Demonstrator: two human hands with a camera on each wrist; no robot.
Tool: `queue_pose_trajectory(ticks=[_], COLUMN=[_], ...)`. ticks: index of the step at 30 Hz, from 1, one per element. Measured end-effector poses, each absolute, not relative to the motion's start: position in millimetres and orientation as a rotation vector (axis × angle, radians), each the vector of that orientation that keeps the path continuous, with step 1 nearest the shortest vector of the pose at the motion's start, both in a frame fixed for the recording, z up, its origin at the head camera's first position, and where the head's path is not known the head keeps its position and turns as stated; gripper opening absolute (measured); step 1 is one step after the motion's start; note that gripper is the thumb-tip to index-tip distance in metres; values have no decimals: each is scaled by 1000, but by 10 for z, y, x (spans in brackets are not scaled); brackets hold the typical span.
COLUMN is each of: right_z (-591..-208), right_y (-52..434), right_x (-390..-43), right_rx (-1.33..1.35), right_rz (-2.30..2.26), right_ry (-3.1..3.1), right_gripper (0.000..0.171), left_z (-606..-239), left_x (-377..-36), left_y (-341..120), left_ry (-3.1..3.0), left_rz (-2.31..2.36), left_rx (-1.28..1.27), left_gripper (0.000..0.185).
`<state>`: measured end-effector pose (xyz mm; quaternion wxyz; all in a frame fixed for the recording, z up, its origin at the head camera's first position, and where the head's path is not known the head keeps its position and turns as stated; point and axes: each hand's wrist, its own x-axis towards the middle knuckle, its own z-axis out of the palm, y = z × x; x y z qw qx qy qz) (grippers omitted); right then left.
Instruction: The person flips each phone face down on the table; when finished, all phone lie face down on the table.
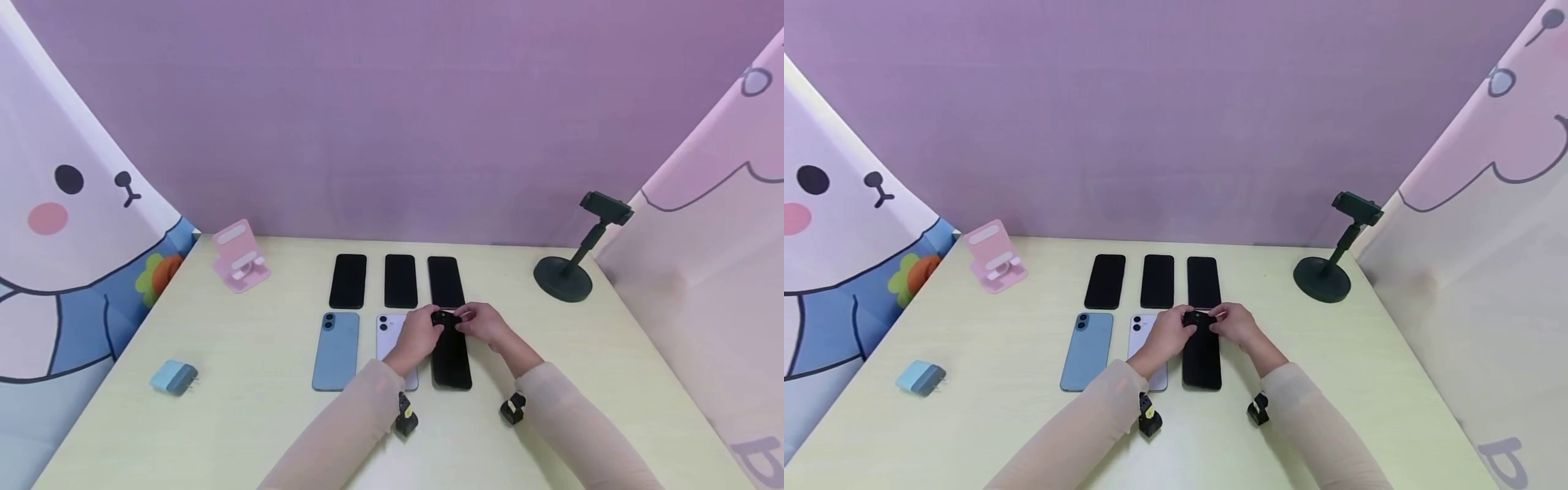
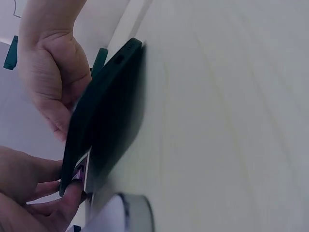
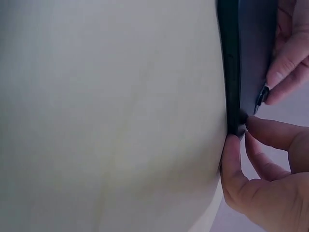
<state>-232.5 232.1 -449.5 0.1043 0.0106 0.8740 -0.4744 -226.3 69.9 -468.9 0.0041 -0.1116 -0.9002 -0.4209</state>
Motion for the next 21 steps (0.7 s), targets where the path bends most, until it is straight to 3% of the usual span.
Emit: queue_pose_trajectory(ticks=[21], right_z=[-4475], right_y=[2351], right_x=[-2340], right_rx=[-6], right_rz=[-1274], right_ry=[2582], right_gripper=[23], left_z=[-4607], left_x=[-2205], left_y=[688], left_ry=[-3025], left_rz=[-942], left_rx=[-483], left_gripper=[22])
